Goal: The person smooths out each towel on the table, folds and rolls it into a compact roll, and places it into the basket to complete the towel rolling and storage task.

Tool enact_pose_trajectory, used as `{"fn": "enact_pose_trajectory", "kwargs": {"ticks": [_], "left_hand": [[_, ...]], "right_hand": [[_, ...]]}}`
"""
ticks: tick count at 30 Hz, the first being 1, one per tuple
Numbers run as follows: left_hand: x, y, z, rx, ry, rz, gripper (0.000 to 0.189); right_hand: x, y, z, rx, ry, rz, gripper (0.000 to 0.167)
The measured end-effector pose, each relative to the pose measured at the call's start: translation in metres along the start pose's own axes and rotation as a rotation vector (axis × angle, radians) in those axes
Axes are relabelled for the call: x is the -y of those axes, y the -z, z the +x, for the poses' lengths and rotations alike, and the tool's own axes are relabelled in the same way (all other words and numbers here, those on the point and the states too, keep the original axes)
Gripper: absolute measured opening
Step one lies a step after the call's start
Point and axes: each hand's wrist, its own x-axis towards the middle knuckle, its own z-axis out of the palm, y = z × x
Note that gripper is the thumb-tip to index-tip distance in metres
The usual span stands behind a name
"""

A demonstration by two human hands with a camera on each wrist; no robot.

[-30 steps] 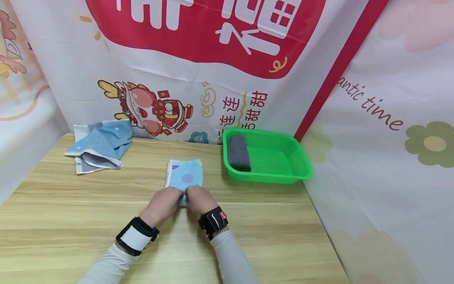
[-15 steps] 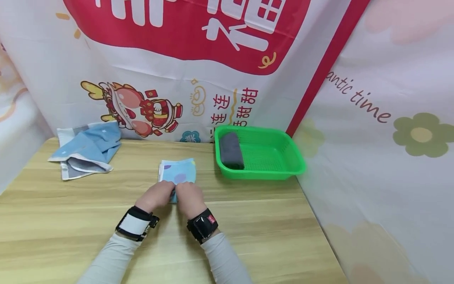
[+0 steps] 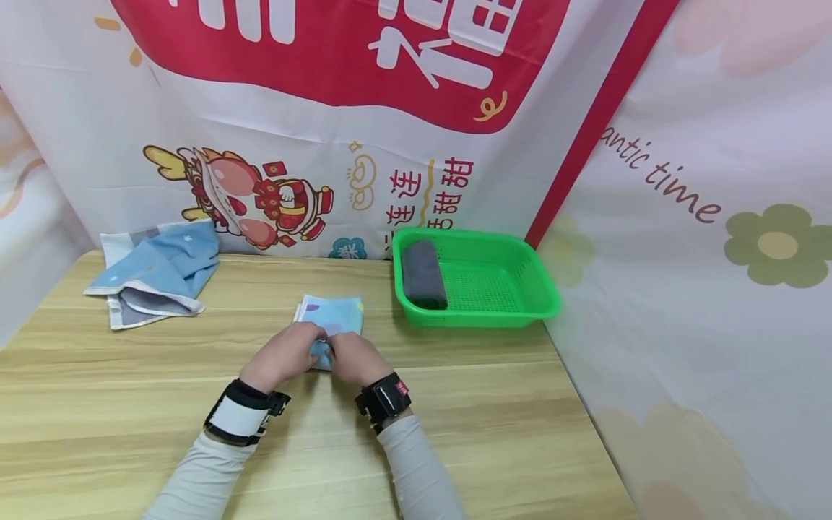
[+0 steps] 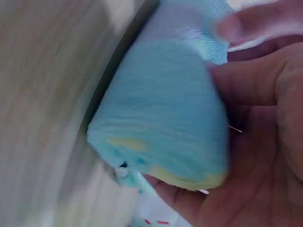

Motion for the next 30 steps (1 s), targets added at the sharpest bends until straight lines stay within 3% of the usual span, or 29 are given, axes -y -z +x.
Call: {"fn": "enact_pose_trajectory", "kwargs": {"ticks": [6,13,15,22,24,27,30], "left_hand": [[0.009,0.0,-0.001,0.093,0.01,-0.084,0.016],[0.023,-0.009,0.007,0.079,-0.066,-0.121,0.015],[0.024,-0.012,0.009,0.074,-0.062,-0.129,0.018],[0.021,-0.007,0.008,0.025,-0.062,-0.119,0.023],[0.018,-0.001,0.006,0.012,-0.055,-0.126,0.024],[0.014,0.007,0.002,0.019,-0.06,-0.137,0.025],[0.015,0.01,-0.001,0.047,-0.058,-0.113,0.028]], "right_hand": [[-0.006,-0.001,0.003,0.058,0.007,0.098,0.031],[0.015,0.025,-0.012,-0.063,0.004,-0.143,0.012],[0.022,0.03,-0.017,-0.08,-0.002,-0.174,0.009],[0.013,0.006,-0.006,-0.15,0.071,-0.275,0.018],[0.007,0.0,0.0,-0.156,0.083,-0.26,0.015],[0.0,-0.003,0.004,-0.107,0.078,-0.149,0.007],[-0.004,-0.002,0.006,-0.013,0.069,-0.001,0.016]]}}
